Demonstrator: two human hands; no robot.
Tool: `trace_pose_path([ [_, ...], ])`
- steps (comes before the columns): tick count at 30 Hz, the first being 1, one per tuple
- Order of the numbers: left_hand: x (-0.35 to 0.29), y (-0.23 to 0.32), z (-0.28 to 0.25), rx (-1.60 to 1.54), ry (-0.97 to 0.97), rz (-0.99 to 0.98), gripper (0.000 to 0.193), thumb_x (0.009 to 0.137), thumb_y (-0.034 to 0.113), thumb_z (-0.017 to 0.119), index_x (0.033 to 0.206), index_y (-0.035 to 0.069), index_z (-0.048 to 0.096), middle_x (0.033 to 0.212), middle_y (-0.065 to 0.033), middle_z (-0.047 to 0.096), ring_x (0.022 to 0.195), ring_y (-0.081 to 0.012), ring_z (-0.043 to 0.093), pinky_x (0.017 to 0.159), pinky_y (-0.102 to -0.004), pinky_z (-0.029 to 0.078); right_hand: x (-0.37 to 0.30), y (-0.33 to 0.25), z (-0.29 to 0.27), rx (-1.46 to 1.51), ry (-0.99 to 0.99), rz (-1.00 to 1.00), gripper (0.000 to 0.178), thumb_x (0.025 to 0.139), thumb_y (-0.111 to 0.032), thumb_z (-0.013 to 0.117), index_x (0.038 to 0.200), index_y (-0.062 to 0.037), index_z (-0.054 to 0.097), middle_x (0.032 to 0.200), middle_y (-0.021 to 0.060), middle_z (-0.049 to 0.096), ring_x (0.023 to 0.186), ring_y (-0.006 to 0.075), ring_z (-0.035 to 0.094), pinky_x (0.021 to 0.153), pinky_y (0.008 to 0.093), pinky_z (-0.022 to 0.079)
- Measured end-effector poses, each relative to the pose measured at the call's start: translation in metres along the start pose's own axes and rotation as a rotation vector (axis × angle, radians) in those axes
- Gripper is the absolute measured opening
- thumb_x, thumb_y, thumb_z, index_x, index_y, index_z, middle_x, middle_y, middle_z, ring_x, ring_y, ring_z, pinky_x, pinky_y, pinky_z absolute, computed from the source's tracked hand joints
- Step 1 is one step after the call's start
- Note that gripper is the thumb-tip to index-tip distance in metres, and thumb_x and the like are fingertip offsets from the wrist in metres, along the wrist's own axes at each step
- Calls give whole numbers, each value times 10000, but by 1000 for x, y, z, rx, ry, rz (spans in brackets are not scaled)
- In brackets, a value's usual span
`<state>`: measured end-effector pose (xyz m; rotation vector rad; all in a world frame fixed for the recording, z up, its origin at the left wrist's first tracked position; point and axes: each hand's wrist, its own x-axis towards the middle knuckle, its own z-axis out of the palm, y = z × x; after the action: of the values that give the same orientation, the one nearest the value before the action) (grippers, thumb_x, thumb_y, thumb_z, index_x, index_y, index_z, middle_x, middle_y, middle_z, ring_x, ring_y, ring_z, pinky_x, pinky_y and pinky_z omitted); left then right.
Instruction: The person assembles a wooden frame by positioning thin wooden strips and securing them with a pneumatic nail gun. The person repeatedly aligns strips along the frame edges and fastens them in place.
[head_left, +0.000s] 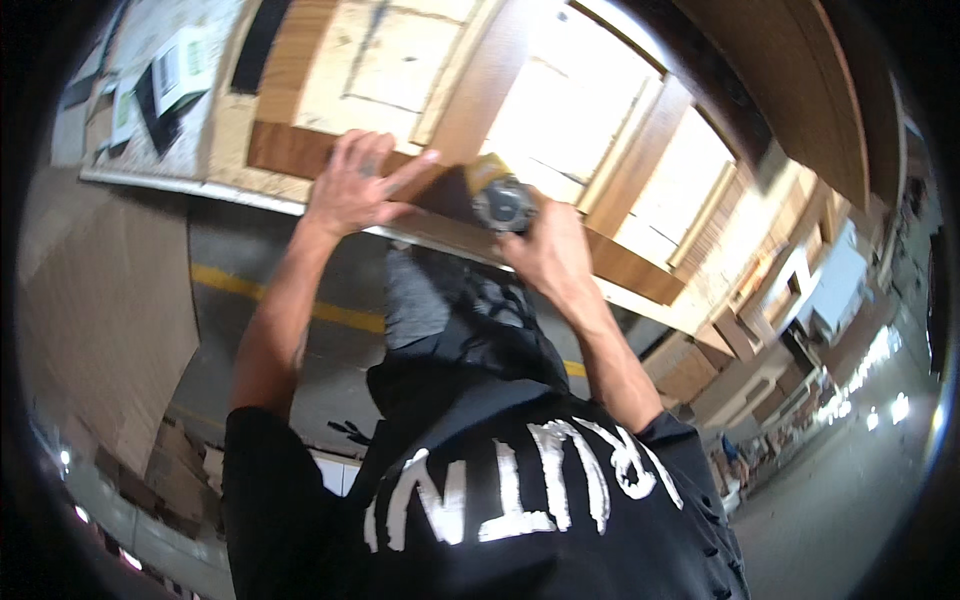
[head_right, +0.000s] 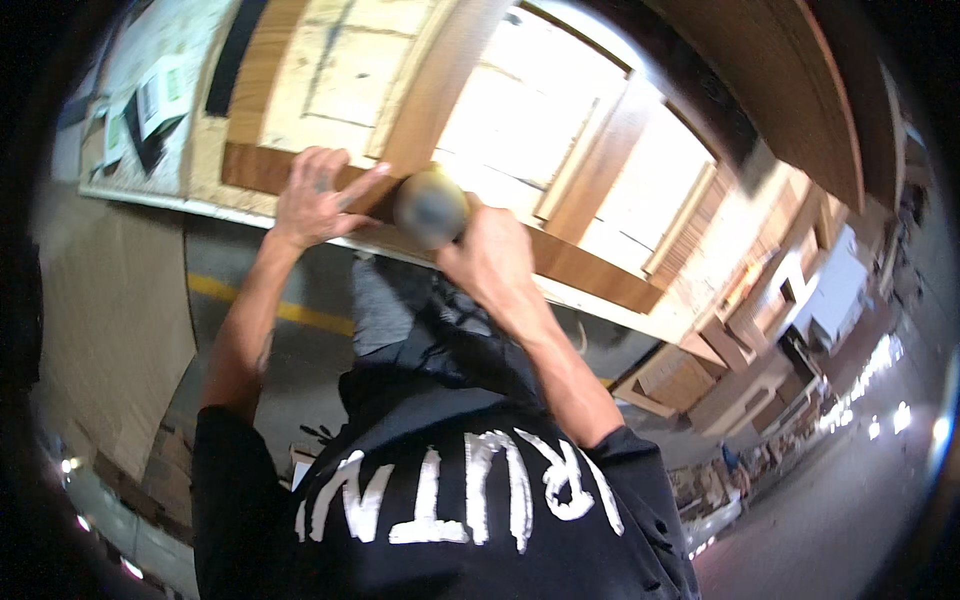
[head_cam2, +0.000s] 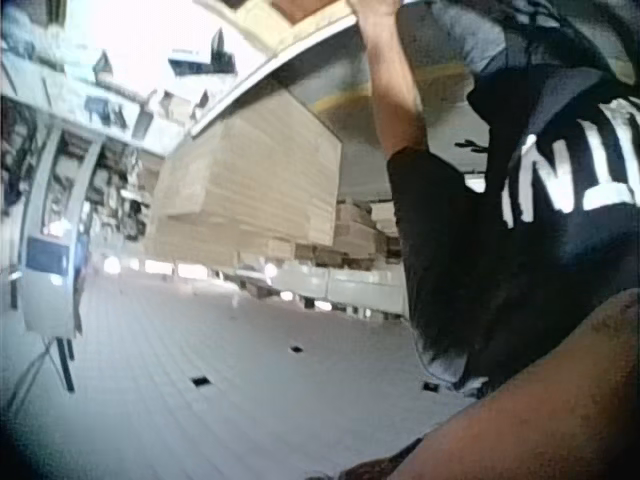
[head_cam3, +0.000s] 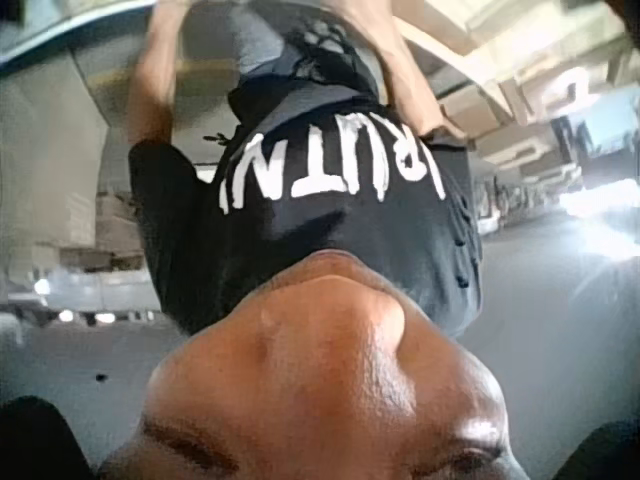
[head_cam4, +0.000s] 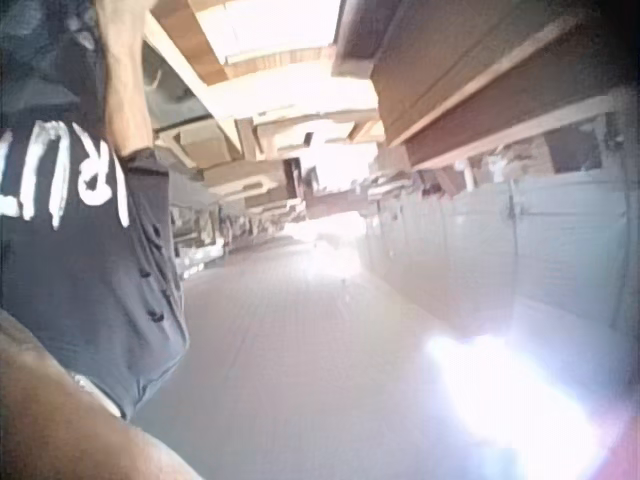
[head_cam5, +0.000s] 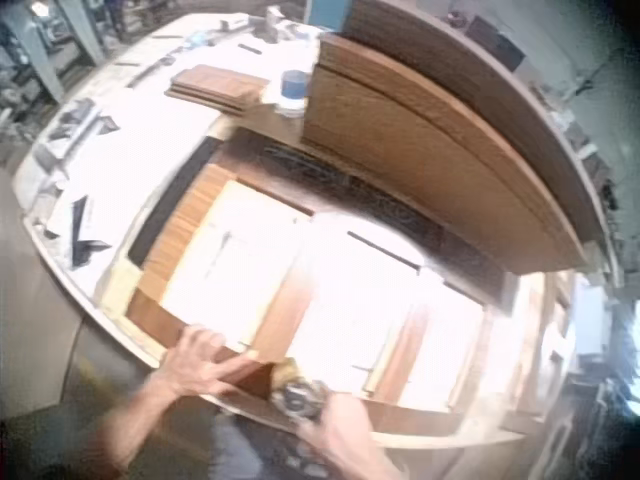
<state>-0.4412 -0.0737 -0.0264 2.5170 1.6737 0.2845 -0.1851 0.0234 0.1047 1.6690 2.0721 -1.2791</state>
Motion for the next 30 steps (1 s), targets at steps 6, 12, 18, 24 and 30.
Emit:
trace_pose_path([
  [6, 7, -4, -5, -5, 34, 12, 957, 671, 623, 810, 1528, 348, 485, 1273, -90, 444, 1203, -305, 459, 1098, -507, 367, -3, 5, 0, 69, -2, -34, 406, 749, -60, 689, 1127, 86, 666, 840, 304, 704, 804, 423, 727, 763, 453, 577],
  [12, 2, -3, 1, 43, 49, 15, 894, 773, 763, 661, 1548, 369, 452, 1295, -96, 438, 1254, -291, 428, 1112, -523, 357, -27, 15, 4, 234, -31, -19, 417, 801, -153, 785, 1150, 54, 690, 894, 208, 748, 813, 279, 751, 746, 382, 586],
  [18, 1, -2, 2, 23, 29, 2, 935, 796, 754, 646, 1591, 349, 365, 1284, -108, 482, 1241, -297, 454, 1140, -518, 340, -24, 7, 7, 89, -32, -95, 263, 787, -145, 782, 955, 13, 655, 781, 203, 712, 713, 355, 731, 673, 400, 593],
  [24, -2, -2, 4, -8, 32, -22, 1053, 651, 684, 813, 1571, 379, 403, 1313, -87, 462, 1268, -296, 431, 1149, -517, 354, -13, -4, 15, 57, -34, -75, 317, 776, -106, 774, 1037, 43, 672, 825, 223, 730, 763, 351, 746, 723, 403, 595],
  [30, -1, -3, 8, -11, 66, -13, 1065, 645, 710, 802, 1572, 366, 405, 1301, -92, 479, 1244, -305, 450, 1141, -520, 362, -13, -10, 15, 62, -17, -58, 347, 786, -58, 742, 1103, 65, 674, 878, 240, 744, 816, 353, 754, 764, 395, 583],
])
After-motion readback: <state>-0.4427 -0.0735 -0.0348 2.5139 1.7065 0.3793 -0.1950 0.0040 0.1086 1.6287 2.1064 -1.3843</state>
